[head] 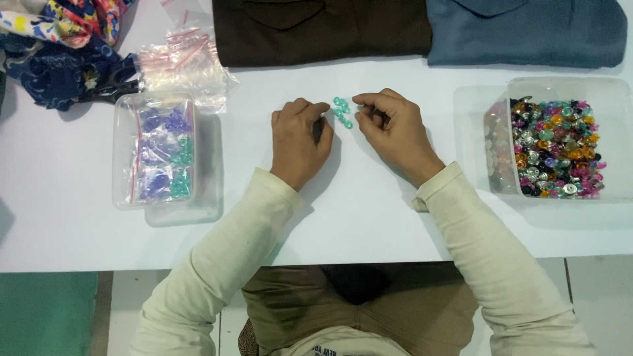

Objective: Packing small colorful beads into small plastic bags on a work table in a sewing factory environment.

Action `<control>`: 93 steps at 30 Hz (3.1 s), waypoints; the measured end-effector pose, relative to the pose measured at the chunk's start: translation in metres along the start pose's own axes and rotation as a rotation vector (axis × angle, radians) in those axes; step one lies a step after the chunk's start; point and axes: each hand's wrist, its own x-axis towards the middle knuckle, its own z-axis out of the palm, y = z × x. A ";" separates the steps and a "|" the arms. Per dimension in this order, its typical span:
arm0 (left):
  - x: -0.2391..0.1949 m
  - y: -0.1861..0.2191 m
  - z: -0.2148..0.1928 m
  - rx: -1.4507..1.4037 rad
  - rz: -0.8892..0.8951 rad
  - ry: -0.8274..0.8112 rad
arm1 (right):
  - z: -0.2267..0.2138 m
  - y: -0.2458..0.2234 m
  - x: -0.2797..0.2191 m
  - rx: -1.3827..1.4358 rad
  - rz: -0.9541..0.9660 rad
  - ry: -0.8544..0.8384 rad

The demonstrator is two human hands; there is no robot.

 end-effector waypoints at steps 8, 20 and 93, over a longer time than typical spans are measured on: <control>0.004 0.000 0.003 0.021 0.006 -0.053 | 0.002 -0.008 -0.001 -0.092 -0.034 -0.026; 0.007 -0.012 0.006 0.027 0.041 -0.035 | 0.003 -0.001 -0.006 -0.040 -0.066 0.019; 0.091 0.226 0.164 0.227 0.606 -0.345 | -0.211 -0.010 -0.107 -0.526 0.546 -0.063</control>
